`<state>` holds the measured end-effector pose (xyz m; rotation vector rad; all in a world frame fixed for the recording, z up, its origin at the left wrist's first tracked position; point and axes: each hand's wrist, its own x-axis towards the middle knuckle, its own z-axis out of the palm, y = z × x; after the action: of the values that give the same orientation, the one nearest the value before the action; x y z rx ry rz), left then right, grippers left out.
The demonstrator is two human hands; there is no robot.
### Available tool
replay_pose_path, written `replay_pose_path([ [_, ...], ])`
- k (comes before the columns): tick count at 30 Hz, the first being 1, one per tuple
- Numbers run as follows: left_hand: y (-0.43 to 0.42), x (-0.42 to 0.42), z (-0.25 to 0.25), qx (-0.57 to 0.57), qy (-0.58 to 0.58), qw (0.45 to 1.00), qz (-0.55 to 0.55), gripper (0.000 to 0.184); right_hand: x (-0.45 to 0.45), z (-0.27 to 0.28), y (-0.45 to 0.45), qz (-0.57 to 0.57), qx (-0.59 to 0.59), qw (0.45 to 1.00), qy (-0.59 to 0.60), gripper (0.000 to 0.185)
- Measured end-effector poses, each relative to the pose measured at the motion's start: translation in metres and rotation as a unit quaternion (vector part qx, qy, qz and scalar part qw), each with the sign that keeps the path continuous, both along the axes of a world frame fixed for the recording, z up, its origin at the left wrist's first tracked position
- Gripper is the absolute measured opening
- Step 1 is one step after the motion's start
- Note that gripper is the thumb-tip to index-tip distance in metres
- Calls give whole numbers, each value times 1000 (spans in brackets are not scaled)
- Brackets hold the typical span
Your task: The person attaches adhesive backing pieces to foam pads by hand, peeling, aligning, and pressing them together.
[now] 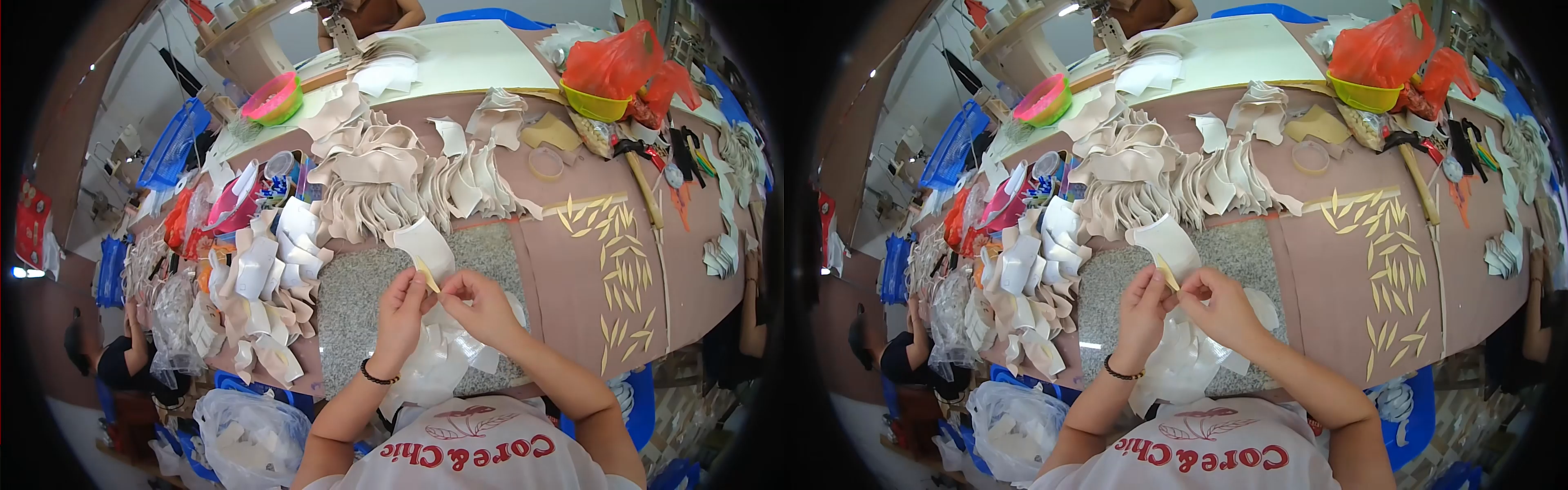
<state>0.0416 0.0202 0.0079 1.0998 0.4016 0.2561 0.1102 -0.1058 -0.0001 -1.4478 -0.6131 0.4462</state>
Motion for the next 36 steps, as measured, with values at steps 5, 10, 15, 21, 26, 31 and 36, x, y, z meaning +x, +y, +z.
replay_pose_path([
  [5,3,-3,6,-98,6,995,-24,21,-2,4,-2,6,-71,997,29,6],
  [10,4,-3,3,-102,17,993,-51,22,-4,2,-1,-20,-73,996,-41,5],
  [15,4,-4,2,-89,15,995,-51,25,-4,4,-1,-24,-75,995,-62,5],
  [21,2,-3,0,-82,10,995,-57,25,-5,2,2,-47,-67,993,-89,5],
  [26,6,-1,5,-104,17,994,-41,27,-2,0,0,-30,-31,996,-80,11],
  [31,9,-3,12,-108,-7,993,-55,30,3,-9,-7,-112,-71,989,-71,16],
  [36,5,-8,15,-49,-22,996,-64,36,8,-10,-3,-117,5,991,59,17],
])
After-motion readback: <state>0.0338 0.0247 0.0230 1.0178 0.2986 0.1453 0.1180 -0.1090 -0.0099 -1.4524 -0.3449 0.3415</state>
